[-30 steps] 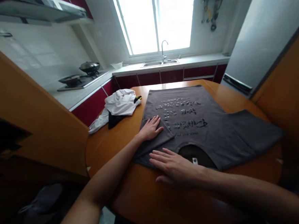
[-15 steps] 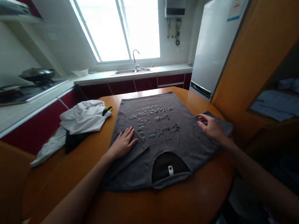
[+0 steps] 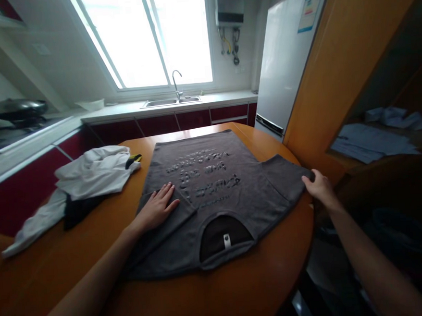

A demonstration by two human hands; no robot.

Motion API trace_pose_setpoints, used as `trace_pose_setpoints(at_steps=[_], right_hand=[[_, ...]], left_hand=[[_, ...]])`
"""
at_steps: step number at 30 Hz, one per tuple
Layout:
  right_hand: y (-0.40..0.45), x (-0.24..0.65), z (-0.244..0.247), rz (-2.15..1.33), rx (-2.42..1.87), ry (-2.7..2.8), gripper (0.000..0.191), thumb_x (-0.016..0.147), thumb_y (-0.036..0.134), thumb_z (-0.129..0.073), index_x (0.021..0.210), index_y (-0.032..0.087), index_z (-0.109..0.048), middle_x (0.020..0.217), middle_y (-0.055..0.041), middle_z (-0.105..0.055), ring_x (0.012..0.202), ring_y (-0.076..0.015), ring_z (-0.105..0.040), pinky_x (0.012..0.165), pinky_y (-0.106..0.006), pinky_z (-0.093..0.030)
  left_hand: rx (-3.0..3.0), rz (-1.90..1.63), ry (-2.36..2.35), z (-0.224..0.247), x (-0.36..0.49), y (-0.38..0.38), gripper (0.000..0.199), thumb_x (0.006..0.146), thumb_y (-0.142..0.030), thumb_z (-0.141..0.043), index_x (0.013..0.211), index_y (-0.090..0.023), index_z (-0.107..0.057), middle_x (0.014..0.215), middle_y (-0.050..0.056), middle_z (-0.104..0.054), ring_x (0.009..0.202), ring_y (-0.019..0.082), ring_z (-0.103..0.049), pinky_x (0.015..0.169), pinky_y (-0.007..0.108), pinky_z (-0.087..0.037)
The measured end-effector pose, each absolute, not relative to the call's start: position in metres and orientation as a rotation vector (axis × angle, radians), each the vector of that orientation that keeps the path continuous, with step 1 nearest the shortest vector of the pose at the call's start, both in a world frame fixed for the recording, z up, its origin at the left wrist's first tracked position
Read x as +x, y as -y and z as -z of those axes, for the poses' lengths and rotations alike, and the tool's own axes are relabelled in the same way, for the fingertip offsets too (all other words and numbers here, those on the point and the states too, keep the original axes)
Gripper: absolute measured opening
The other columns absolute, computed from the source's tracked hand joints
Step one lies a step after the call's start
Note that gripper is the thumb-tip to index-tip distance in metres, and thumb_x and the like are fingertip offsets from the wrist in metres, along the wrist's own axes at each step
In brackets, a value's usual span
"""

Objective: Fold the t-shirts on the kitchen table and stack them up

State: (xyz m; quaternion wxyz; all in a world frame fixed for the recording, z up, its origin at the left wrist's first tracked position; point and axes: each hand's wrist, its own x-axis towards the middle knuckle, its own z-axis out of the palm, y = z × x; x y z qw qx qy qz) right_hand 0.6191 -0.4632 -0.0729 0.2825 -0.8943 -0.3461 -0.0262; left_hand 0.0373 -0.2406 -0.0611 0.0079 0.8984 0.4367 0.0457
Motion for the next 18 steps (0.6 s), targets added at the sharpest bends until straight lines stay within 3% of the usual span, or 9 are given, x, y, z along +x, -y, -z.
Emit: trace_pose_setpoints(at_steps=[4, 10, 18], right_hand=[[0.457, 0.619, 0.076, -0.078, -2.267, 0.861, 0.060, 0.086, 0.041, -0.055, 0.131, 0.002, -0.062, 0.123, -0.0247, -0.067, 0.115, -0.0330, -0.065, 0.100, -0.040, -0.049], [0.451, 0.598, 0.058, 0.165, -2.007, 0.944, 0.067, 0.084, 0.048, -0.053, 0.126, -0.003, -0.064, 0.129, -0.0288, -0.063, 0.122, -0.0378, -0.059, 0.110, -0.049, -0.042], [0.457, 0.497, -0.007, 0.181, -1.621, 1.602, 0.061, 0.097, 0.048, -0.050, 0.150, 0.018, -0.046, 0.149, -0.0153, -0.049, 0.139, -0.0305, -0.044, 0.117, -0.053, -0.036]], left_hand=[[2.821, -0.168, -1.360, 0.061, 0.038, 0.240, 0.076, 0.099, -0.061, -0.025, 0.157, -0.014, -0.034, 0.165, 0.012, -0.024, 0.152, 0.029, -0.023, 0.121, 0.050, -0.023], [2.829, -0.167, -1.352, 0.061, 0.038, 0.239, 0.075, 0.100, -0.058, -0.025, 0.156, -0.011, -0.034, 0.164, 0.014, -0.025, 0.152, 0.030, -0.023, 0.121, 0.051, -0.024], [2.833, -0.186, -1.349, 0.061, 0.038, 0.240, 0.075, 0.100, -0.058, -0.026, 0.156, -0.010, -0.035, 0.164, 0.015, -0.024, 0.152, 0.031, -0.024, 0.120, 0.051, -0.025]])
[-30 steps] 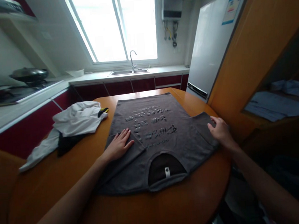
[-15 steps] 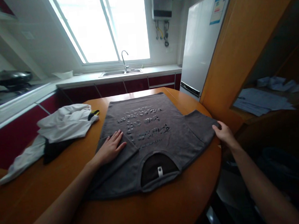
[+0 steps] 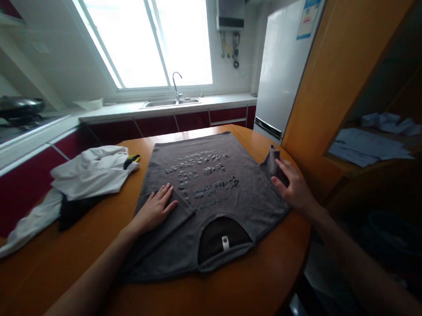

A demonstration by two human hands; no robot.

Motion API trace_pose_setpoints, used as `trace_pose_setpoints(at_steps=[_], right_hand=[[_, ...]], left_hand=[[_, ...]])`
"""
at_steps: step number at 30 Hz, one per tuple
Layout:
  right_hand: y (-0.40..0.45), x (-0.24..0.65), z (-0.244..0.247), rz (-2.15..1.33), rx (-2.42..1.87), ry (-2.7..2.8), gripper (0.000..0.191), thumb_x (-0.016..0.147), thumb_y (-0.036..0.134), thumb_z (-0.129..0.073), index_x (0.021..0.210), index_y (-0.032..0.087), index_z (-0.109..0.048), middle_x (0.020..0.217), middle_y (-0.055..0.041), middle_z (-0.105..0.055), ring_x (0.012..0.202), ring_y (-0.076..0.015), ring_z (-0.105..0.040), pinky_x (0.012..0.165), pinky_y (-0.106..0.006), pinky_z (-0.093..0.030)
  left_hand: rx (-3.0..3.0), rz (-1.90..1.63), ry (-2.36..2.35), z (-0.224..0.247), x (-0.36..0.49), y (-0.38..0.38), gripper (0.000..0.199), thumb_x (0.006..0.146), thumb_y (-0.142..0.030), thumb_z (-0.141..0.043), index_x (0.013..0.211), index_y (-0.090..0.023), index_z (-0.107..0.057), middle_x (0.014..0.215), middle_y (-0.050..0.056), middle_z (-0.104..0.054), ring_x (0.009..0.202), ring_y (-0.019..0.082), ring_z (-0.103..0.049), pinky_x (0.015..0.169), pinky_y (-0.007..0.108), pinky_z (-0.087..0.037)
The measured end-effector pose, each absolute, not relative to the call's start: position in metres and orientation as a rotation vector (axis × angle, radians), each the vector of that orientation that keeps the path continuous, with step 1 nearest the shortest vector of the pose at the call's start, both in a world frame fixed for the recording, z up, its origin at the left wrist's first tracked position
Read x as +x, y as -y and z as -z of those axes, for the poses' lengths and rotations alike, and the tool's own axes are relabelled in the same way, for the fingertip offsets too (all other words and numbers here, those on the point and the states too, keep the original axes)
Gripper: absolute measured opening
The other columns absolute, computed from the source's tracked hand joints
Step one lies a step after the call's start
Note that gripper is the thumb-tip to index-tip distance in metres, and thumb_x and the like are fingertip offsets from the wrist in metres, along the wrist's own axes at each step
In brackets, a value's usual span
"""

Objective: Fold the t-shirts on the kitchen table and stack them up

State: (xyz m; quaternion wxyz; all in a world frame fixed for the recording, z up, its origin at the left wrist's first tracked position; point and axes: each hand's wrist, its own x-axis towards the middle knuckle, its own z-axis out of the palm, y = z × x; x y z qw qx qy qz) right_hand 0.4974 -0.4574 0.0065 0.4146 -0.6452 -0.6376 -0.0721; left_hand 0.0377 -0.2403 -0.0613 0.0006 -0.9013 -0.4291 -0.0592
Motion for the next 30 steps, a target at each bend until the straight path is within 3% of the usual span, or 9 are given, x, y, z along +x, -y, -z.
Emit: trace_pose_setpoints(at_steps=[4, 9, 13, 17, 19, 23, 27, 30], right_hand=[[0.460, 0.442, -0.007, 0.064, -1.570, 1.930, 0.058, 0.098, 0.039, -0.052, 0.152, 0.019, -0.043, 0.153, -0.0141, -0.045, 0.143, -0.0290, -0.039, 0.119, -0.051, -0.034], [0.460, 0.419, 0.006, -0.252, -1.482, 2.310, 0.046, 0.094, 0.036, -0.061, 0.138, 0.021, -0.061, 0.152, -0.0115, -0.049, 0.144, -0.0311, -0.040, 0.118, -0.053, -0.033], [0.443, 0.449, -0.008, -0.332, -1.420, 2.101, 0.037, 0.097, 0.036, -0.055, 0.130, 0.022, -0.066, 0.143, -0.0096, -0.059, 0.133, -0.0244, -0.053, 0.113, -0.043, -0.042], [0.393, 0.502, -0.018, -0.113, -1.551, 1.694, 0.032, 0.095, 0.028, -0.052, 0.118, 0.017, -0.072, 0.123, -0.0120, -0.070, 0.117, -0.0245, -0.064, 0.108, -0.043, -0.047], [0.365, 0.522, -0.015, -0.069, -1.650, 1.594, 0.035, 0.095, 0.026, -0.049, 0.119, 0.016, -0.071, 0.123, -0.0136, -0.071, 0.118, -0.0247, -0.063, 0.109, -0.042, -0.046], [0.329, 0.532, 0.006, -0.157, -1.781, 1.749, 0.043, 0.097, 0.026, -0.043, 0.132, 0.011, -0.064, 0.144, -0.0157, -0.058, 0.136, -0.0231, -0.050, 0.118, -0.039, -0.035], [0.325, 0.522, 0.032, -0.283, -1.990, 1.948, 0.054, 0.102, 0.039, -0.038, 0.151, 0.016, -0.044, 0.163, -0.0110, -0.030, 0.153, -0.0258, -0.021, 0.123, -0.054, -0.017], [0.329, 0.521, 0.046, -0.316, -2.091, 1.964, 0.059, 0.104, 0.046, -0.031, 0.157, 0.019, -0.034, 0.166, -0.0095, -0.020, 0.155, -0.0256, -0.013, 0.122, -0.059, -0.010]], left_hand=[[-2.834, 0.170, 1.338, 0.062, 0.037, 0.239, 0.075, 0.100, -0.058, -0.025, 0.156, -0.009, -0.034, 0.164, 0.015, -0.022, 0.152, 0.030, -0.022, 0.121, 0.051, -0.023], [-2.835, 0.154, 1.348, 0.062, 0.037, 0.239, 0.075, 0.100, -0.058, -0.025, 0.156, -0.010, -0.034, 0.165, 0.014, -0.022, 0.153, 0.030, -0.021, 0.121, 0.051, -0.023], [-2.830, 0.186, 1.338, 0.063, 0.036, 0.238, 0.072, 0.100, -0.058, -0.030, 0.156, -0.013, -0.037, 0.164, 0.013, -0.025, 0.152, 0.030, -0.024, 0.120, 0.051, -0.026], [-2.825, 0.213, 1.323, 0.065, 0.036, 0.237, 0.071, 0.100, -0.057, -0.030, 0.156, -0.014, -0.037, 0.164, 0.013, -0.026, 0.151, 0.030, -0.024, 0.120, 0.052, -0.025], [-2.824, 0.210, 1.330, 0.064, 0.035, 0.237, 0.071, 0.099, -0.057, -0.030, 0.156, -0.014, -0.037, 0.164, 0.013, -0.026, 0.151, 0.030, -0.024, 0.120, 0.052, -0.026], [-2.845, 0.165, 1.364, 0.058, 0.036, 0.239, 0.075, 0.099, -0.058, -0.029, 0.157, -0.011, -0.033, 0.164, 0.014, -0.023, 0.151, 0.032, -0.024, 0.120, 0.055, -0.025], [-2.862, 0.155, 1.370, 0.057, 0.036, 0.241, 0.077, 0.099, -0.060, -0.027, 0.157, -0.010, -0.032, 0.164, 0.015, -0.022, 0.151, 0.032, -0.024, 0.120, 0.056, -0.025], [-2.871, 0.173, 1.377, 0.057, 0.031, 0.239, 0.080, 0.098, -0.064, -0.026, 0.157, -0.011, -0.033, 0.164, 0.015, -0.023, 0.151, 0.032, -0.024, 0.120, 0.055, -0.025]])
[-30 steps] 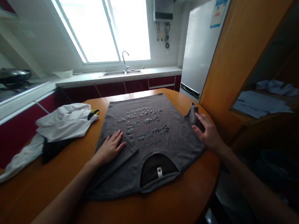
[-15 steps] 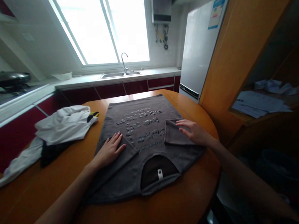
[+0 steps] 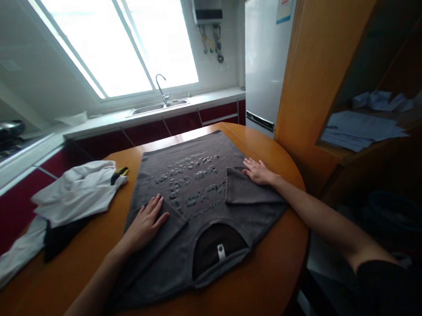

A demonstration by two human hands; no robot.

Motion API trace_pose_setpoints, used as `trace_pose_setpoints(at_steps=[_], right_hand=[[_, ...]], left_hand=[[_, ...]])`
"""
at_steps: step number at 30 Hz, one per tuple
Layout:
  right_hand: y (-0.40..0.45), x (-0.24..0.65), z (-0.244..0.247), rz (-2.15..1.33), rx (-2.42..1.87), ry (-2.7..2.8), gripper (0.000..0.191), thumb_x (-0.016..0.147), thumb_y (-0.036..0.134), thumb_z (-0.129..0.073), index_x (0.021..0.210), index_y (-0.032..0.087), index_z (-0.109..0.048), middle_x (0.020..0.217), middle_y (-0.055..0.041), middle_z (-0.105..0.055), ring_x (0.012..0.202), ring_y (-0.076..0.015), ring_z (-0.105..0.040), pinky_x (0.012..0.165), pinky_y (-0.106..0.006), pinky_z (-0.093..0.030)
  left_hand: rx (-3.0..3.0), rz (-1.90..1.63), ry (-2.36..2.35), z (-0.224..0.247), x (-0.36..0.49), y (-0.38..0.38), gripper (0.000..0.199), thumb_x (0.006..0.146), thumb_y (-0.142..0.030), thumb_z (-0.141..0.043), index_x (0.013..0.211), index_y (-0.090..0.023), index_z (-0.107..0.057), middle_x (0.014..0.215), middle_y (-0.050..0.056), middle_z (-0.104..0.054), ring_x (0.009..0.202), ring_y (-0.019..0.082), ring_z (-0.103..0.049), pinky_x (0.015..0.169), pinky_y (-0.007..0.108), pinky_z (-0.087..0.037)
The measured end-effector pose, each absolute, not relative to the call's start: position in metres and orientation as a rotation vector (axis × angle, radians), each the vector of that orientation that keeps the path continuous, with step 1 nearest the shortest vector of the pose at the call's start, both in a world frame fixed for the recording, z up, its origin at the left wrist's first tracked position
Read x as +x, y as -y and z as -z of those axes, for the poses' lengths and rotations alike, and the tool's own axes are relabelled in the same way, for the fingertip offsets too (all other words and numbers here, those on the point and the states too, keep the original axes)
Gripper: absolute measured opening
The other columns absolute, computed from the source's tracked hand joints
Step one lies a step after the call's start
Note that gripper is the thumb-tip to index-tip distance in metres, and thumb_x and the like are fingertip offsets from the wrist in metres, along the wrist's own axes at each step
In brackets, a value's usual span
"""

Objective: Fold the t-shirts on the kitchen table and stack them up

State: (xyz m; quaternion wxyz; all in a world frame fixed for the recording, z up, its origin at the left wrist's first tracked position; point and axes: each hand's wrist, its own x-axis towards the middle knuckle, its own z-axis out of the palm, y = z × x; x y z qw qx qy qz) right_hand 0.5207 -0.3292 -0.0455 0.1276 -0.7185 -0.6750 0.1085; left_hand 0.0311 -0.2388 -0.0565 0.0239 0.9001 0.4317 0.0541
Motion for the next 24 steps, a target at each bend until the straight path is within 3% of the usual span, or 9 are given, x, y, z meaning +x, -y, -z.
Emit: trace_pose_setpoints(at_steps=[5, 8, 11, 16, 19, 21, 24], right_hand=[[0.328, 0.526, 0.054, -0.333, -2.089, 1.952, 0.064, 0.104, 0.049, -0.026, 0.159, 0.016, -0.027, 0.167, -0.0101, -0.016, 0.155, -0.0258, -0.009, 0.122, -0.059, -0.008], [0.326, 0.528, 0.056, -0.345, -2.057, 1.952, 0.065, 0.104, 0.050, -0.026, 0.159, 0.018, -0.028, 0.167, -0.0095, -0.016, 0.155, -0.0256, -0.010, 0.122, -0.059, -0.007], [0.327, 0.528, 0.056, -0.341, -2.039, 1.945, 0.064, 0.103, 0.049, -0.027, 0.159, 0.018, -0.030, 0.167, -0.0099, -0.017, 0.155, -0.0259, -0.011, 0.122, -0.059, -0.007], [0.328, 0.527, 0.056, -0.335, -2.027, 1.937, 0.063, 0.104, 0.050, -0.028, 0.158, 0.019, -0.032, 0.166, -0.0109, -0.020, 0.154, -0.0268, -0.014, 0.122, -0.059, -0.008], [0.328, 0.526, 0.056, -0.335, -2.025, 1.927, 0.062, 0.104, 0.050, -0.029, 0.158, 0.019, -0.032, 0.166, -0.0112, -0.021, 0.154, -0.0268, -0.014, 0.122, -0.059, -0.008], [0.328, 0.525, 0.056, -0.340, -2.025, 1.916, 0.062, 0.104, 0.049, -0.030, 0.158, 0.019, -0.032, 0.166, -0.0114, -0.020, 0.154, -0.0264, -0.014, 0.122, -0.059, -0.008], [0.328, 0.524, 0.056, -0.351, -2.035, 1.908, 0.060, 0.104, 0.049, -0.031, 0.157, 0.020, -0.033, 0.166, -0.0110, -0.020, 0.154, -0.0257, -0.014, 0.122, -0.058, -0.007]], left_hand=[[2.794, -0.316, -1.233, 0.031, 0.039, 0.240, 0.085, 0.095, -0.073, -0.026, 0.154, -0.013, -0.039, 0.163, 0.014, -0.031, 0.150, 0.033, -0.027, 0.121, 0.048, -0.029], [2.740, -0.346, -1.108, 0.005, 0.076, 0.251, 0.077, 0.096, -0.070, -0.034, 0.151, -0.017, -0.046, 0.152, 0.012, -0.049, 0.138, 0.030, -0.048, 0.117, 0.043, -0.036], [2.689, -0.228, -0.877, -0.013, 0.134, 0.273, 0.055, 0.097, -0.059, -0.046, 0.140, -0.026, -0.058, 0.126, 0.007, -0.069, 0.109, 0.025, -0.067, 0.099, 0.036, -0.052], [3.006, -0.132, -0.464, -0.016, 0.217, 0.314, 0.047, 0.092, -0.030, -0.064, 0.138, -0.030, -0.058, 0.117, 0.006, -0.066, 0.103, 0.021, -0.065, 0.090, 0.030, -0.053], [3.204, -0.129, -0.336, -0.013, 0.238, 0.323, 0.027, 0.092, -0.017, -0.058, 0.116, -0.024, -0.069, 0.108, 0.007, -0.066, 0.097, 0.020, -0.063, 0.086, 0.030, -0.052], [3.262, -0.164, -0.310, -0.013, 0.239, 0.325, 0.021, 0.092, -0.014, -0.055, 0.103, -0.022, -0.070, 0.103, 0.007, -0.065, 0.095, 0.020, -0.062, 0.086, 0.030, -0.051], [3.204, -0.143, -0.302, -0.018, 0.233, 0.321, 0.015, 0.093, -0.021, -0.058, 0.100, -0.023, -0.071, 0.101, 0.005, -0.067, 0.094, 0.019, -0.063, 0.085, 0.029, -0.050]])
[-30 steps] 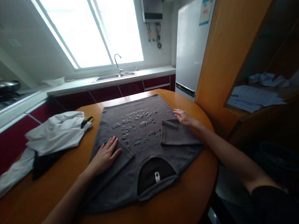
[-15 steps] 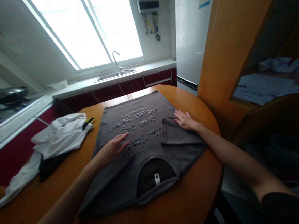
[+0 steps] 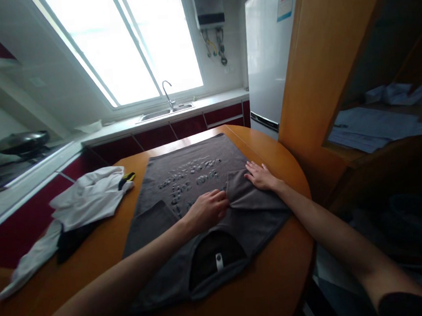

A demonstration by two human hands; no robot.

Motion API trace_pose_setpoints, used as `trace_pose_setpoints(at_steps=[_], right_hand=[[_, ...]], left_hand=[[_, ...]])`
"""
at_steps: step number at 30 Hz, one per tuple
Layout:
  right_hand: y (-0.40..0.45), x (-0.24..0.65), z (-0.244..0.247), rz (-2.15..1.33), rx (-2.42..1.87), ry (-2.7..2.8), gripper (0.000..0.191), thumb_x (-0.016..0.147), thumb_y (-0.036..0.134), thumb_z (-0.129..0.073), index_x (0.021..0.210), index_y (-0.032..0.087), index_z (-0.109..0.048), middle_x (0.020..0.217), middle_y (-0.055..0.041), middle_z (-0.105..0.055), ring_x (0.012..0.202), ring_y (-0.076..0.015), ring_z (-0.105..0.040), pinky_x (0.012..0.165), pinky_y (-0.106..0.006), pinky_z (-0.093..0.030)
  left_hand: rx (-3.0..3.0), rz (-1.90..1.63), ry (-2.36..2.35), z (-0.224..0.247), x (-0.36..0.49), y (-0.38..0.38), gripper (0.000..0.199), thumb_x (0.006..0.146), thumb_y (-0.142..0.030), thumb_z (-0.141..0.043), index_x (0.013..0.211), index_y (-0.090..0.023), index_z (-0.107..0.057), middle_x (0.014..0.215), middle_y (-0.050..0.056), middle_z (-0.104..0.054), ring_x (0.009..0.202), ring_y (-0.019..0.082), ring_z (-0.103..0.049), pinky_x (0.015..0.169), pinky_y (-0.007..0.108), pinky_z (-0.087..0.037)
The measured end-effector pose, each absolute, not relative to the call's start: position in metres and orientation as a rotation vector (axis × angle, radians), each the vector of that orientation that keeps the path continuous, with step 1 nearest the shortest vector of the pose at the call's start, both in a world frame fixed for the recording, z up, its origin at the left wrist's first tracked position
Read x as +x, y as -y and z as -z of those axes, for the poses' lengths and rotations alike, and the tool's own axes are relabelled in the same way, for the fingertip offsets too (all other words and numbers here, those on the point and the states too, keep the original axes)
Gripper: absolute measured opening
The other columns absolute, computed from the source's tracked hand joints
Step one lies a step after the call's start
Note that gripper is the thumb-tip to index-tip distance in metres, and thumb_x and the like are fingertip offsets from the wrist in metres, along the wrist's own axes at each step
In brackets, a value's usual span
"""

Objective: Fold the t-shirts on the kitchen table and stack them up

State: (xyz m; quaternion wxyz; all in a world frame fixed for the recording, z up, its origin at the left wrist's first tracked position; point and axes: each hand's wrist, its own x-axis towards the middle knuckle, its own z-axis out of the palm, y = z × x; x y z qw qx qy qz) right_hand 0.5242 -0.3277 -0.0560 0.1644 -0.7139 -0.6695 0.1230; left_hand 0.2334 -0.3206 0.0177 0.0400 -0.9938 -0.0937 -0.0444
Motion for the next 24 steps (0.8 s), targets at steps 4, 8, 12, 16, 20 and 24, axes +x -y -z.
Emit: trace_pose_setpoints(at_steps=[4, 8, 12, 16, 20, 24], right_hand=[[0.327, 0.526, 0.057, -0.373, -2.012, 1.900, 0.061, 0.104, 0.050, -0.033, 0.157, 0.019, -0.033, 0.167, -0.0107, -0.019, 0.154, -0.0270, -0.014, 0.122, -0.060, -0.008], [0.325, 0.533, 0.057, -0.352, -1.944, 1.779, 0.060, 0.104, 0.047, -0.032, 0.155, 0.016, -0.038, 0.165, -0.0126, -0.023, 0.153, -0.0279, -0.019, 0.121, -0.060, -0.014], [0.322, 0.541, 0.058, -0.303, -1.901, 1.633, 0.056, 0.102, 0.038, -0.031, 0.151, 0.014, -0.044, 0.162, -0.0134, -0.033, 0.151, -0.0254, -0.025, 0.122, -0.053, -0.019], [0.322, 0.544, 0.060, -0.340, -1.846, 1.720, 0.054, 0.101, 0.033, -0.033, 0.150, 0.015, -0.046, 0.161, -0.0111, -0.035, 0.151, -0.0225, -0.026, 0.122, -0.050, -0.021], [0.322, 0.543, 0.061, -0.353, -1.869, 1.750, 0.054, 0.101, 0.034, -0.032, 0.150, 0.016, -0.046, 0.161, -0.0094, -0.036, 0.151, -0.0228, -0.026, 0.122, -0.054, -0.018], [0.320, 0.544, 0.060, -0.316, -1.838, 1.663, 0.057, 0.100, 0.032, -0.032, 0.152, 0.013, -0.043, 0.160, -0.0110, -0.037, 0.150, -0.0201, -0.029, 0.123, -0.045, -0.022]], left_hand=[[-3.219, 0.168, 0.485, -0.030, 0.237, 0.291, 0.020, 0.096, -0.035, -0.056, 0.100, -0.026, -0.074, 0.096, 0.002, -0.070, 0.082, 0.016, -0.065, 0.076, 0.024, -0.049], [-3.196, 0.401, 0.927, -0.035, 0.269, 0.235, 0.027, 0.096, -0.031, -0.054, 0.111, -0.020, -0.073, 0.092, 0.004, -0.073, 0.080, 0.016, -0.066, 0.075, 0.025, -0.048], [-3.270, 0.156, 1.120, -0.022, 0.309, 0.201, 0.024, 0.091, -0.031, -0.062, 0.106, -0.017, -0.074, 0.100, 0.007, -0.075, 0.084, 0.018, -0.067, 0.077, 0.025, -0.048], [-3.302, 0.051, 1.183, -0.007, 0.336, 0.195, 0.015, 0.083, -0.029, -0.070, 0.087, -0.015, -0.074, 0.084, 0.005, -0.074, 0.076, 0.018, -0.067, 0.070, 0.024, -0.048], [-3.328, 0.077, 1.239, -0.006, 0.343, 0.189, 0.014, 0.081, -0.026, -0.069, 0.086, -0.014, -0.071, 0.077, 0.003, -0.072, 0.071, 0.016, -0.067, 0.065, 0.024, -0.049], [-3.325, 0.171, 1.281, -0.004, 0.342, 0.184, 0.022, 0.085, -0.024, -0.065, 0.105, -0.013, -0.066, 0.087, 0.005, -0.073, 0.074, 0.016, -0.068, 0.066, 0.025, -0.053]])
